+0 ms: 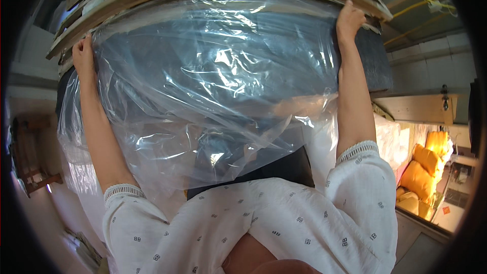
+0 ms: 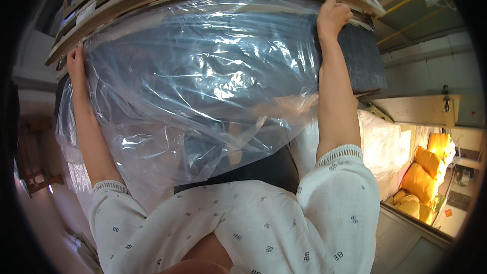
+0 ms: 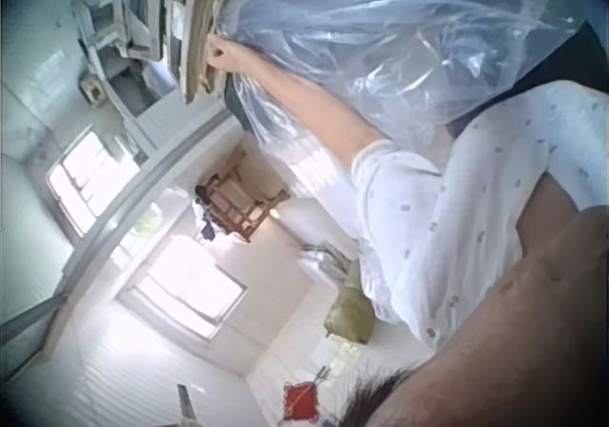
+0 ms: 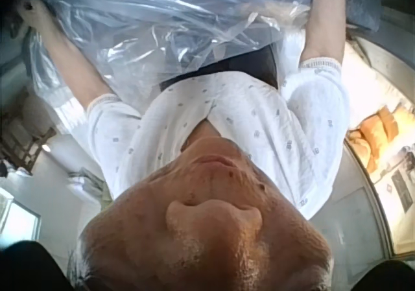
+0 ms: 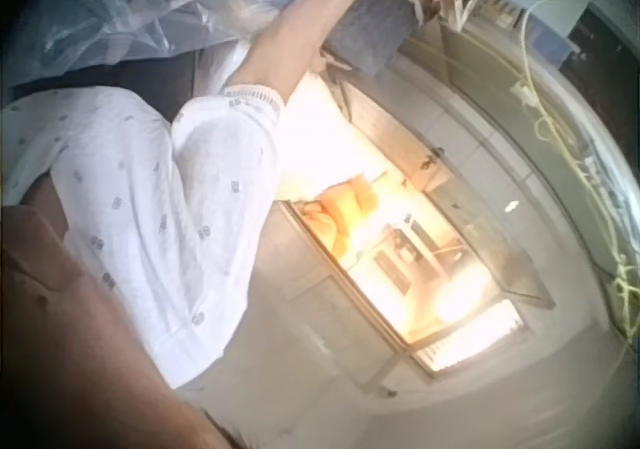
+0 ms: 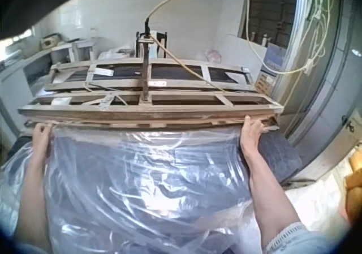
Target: Placing a large plastic sheet over a black foam product for packaging.
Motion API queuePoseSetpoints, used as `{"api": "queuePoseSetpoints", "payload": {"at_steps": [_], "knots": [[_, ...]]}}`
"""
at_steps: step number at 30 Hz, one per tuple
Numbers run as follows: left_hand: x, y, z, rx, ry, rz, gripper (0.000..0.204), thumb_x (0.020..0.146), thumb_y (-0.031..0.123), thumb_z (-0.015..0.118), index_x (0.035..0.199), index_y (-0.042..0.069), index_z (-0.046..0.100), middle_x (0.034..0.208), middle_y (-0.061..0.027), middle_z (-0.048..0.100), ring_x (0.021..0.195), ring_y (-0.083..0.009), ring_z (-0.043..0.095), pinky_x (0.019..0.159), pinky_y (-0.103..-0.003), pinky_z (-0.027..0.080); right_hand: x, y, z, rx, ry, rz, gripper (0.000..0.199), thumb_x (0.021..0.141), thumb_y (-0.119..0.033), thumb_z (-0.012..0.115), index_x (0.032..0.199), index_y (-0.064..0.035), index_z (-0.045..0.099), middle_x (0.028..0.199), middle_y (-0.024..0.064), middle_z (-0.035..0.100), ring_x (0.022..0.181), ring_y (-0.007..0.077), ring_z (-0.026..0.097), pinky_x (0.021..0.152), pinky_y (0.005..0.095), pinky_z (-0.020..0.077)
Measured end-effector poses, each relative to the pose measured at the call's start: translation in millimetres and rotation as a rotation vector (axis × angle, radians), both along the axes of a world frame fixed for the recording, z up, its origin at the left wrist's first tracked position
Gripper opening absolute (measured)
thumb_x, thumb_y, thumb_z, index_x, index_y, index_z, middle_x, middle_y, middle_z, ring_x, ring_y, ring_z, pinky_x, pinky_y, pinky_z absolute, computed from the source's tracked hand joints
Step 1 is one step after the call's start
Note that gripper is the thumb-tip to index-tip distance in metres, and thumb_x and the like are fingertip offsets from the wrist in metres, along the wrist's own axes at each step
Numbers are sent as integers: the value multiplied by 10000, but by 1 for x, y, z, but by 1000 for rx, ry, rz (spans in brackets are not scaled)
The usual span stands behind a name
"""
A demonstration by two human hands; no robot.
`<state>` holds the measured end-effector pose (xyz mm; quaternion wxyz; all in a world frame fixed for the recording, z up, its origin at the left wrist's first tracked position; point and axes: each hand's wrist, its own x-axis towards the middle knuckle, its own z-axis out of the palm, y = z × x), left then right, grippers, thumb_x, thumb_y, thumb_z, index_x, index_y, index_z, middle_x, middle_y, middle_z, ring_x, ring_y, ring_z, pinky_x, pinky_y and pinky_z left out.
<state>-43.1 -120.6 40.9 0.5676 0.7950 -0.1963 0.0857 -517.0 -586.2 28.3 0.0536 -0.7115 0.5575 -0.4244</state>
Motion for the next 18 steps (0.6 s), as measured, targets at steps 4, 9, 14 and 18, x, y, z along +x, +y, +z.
{"api": "queuePoseSetpoints", "payload": {"at_steps": [4, 9, 14, 18], "knots": [[3, 25, -6, 363, -492, -57, 287, 807, 313, 638, 859, 31, 626, 778, -2, 549, 670, -82, 458, 610, -207, 370, 16, 71, 23, 186, 255, 10, 554, 780, -518, 501, 885, 6, 648, 1012, 229, 566, 1013, 380, 498, 846, 475, 374], [-31, 65, 24, 207, -92, -65, 282, 800, 317, 652, 851, 39, 655, 723, 15, 558, 685, -75, 465, 673, -194, 376, -17, 91, 25, 228, -56, 525, 419, 717, -453, 631, 802, -43, 664, 846, 109, 618, 874, 228, 570, 780, 339, 410], [-131, 66, 60, 646, -935, 148, 336, 811, 213, 613, 1088, 33, 551, 1012, -118, 568, 975, -244, 505, 873, -336, 367, -38, 119, 41, 459, -500, 810, 208, 804, -233, 625, 842, -30, 608, 816, 41, 603, 773, 103, 557, 713, 240, 417], [-327, 15, 63, 373, -713, -679, 368, 733, 244, 686, 1045, 75, 587, 1047, -102, 579, 956, -272, 548, 888, -399, 367, -57, 132, 60, 490, -642, 846, 200, 827, -222, 608, 859, -36, 542, 782, 33, 580, 716, 99, 548, 696, 244, 439]]}}
